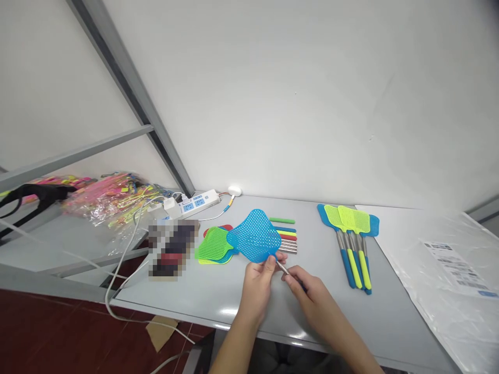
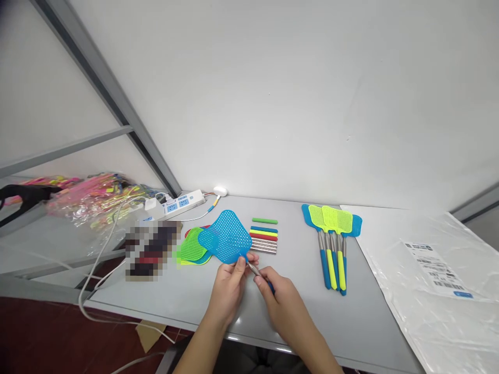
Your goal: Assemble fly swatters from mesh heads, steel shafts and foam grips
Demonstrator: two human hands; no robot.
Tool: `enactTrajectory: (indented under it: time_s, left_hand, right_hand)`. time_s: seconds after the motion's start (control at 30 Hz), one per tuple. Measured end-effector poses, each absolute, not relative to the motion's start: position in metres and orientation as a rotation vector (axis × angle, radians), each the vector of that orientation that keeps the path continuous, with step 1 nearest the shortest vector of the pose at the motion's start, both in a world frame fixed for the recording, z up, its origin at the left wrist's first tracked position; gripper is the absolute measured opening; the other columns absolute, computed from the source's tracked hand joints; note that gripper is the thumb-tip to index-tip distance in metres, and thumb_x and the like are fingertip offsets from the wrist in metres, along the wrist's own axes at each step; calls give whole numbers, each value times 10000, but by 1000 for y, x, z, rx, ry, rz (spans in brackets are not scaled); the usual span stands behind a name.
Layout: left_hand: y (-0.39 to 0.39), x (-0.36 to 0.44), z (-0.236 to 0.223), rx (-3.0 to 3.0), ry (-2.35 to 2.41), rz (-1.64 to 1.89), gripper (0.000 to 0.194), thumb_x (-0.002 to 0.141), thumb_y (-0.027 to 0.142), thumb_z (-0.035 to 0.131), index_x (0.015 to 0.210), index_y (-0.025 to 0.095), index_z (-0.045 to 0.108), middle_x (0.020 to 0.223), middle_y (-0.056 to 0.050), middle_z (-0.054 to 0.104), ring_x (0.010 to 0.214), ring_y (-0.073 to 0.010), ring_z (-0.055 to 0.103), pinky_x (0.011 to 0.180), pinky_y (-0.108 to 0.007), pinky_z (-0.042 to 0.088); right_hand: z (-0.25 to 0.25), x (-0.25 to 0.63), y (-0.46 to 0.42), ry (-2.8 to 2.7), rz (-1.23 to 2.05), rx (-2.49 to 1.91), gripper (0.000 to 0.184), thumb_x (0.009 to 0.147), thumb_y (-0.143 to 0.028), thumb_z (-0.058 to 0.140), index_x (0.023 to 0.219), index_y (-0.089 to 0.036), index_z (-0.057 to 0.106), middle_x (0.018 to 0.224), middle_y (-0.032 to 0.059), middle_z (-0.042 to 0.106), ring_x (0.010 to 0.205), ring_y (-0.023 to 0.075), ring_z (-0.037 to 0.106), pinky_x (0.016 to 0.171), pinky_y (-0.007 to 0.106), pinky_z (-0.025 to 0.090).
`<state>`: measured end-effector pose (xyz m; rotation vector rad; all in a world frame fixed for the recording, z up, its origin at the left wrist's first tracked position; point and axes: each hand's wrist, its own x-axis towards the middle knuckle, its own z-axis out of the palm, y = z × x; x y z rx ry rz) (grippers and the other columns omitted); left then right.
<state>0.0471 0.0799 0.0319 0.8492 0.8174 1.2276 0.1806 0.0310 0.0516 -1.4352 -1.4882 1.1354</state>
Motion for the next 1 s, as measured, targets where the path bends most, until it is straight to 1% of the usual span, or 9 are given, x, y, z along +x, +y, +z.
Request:
enactTrajectory:
  time_s: [0.13,0.2,0.3,0.43,0.53,0.6,0.8,0.9,1.0]
  left_hand:
    - [73,53,28,901,861,1143,309,831,412,673,946,132,736,995,-129,722,955,-240,660,869,-343,496]
    - [71,53,24,902,864,1144,306,828,404,676,939,127,740,990,-132,725,963,-243,659,877,-343,490]
    - [70,51,18,854,842,1182,292,825,403,680,923,134,740,996,-125,726,972,-240,653,898,-350,478]
    - [68,41,20,901,859,1186,258,844,389,665,894,146,734,996,-110,726,953,-216,648,889,-323,465]
    - [65,36,29,970,872,1201,227,827,370,689,874,151,729,961,-96,728,921,-204,650,872,-306,466]
    - [64,35,36,951,863,1244,224,818,373,698,864,156,726,926,-85,725,899,-203,655,876,-318,473]
    - [82,11,58,753,809,1554,225,809,379,717,808,156,689,835,-39,674,792,-142,627,805,-282,510]
    - [98,-13,72,633,780,1711,249,771,385,755,799,156,664,803,-21,637,737,-125,602,724,-267,530]
    - [108,-25,82,605,746,1776,253,768,380,761,809,163,638,786,1,602,729,-114,586,703,-260,537]
  right_hand:
    - [50,179,33,-1589,931,-1447,320,970,-430,389,1116,-246,607,1026,67,686,934,216,627,809,299,455]
    - [49,180,33,-1637,897,-1463,327,973,-419,379,1150,-255,600,1057,75,687,957,226,630,818,311,455]
    - [49,182,31,-1643,982,-1496,303,980,-420,359,1001,-242,604,851,34,668,751,186,592,692,278,431]
    - [53,186,28,-1493,1352,-1405,388,964,-495,386,718,-207,470,617,-39,435,596,119,403,567,230,321]
    - [58,189,29,-1343,1703,-1253,459,937,-578,397,671,-205,396,548,-73,293,510,89,250,492,225,215]
    - [64,190,31,-1311,1796,-1199,479,926,-608,397,667,-205,384,535,-82,268,494,82,200,479,228,182]
    - [84,201,33,-1654,1543,-1360,439,954,-545,379,674,-206,381,636,-43,361,610,111,324,556,231,278]
    - [88,213,27,-1795,1429,-1483,413,969,-509,355,682,-213,365,661,-36,381,638,123,359,576,239,301]
    - [86,226,22,-1886,1296,-1587,412,973,-514,338,690,-217,375,669,-30,418,651,133,409,580,245,318]
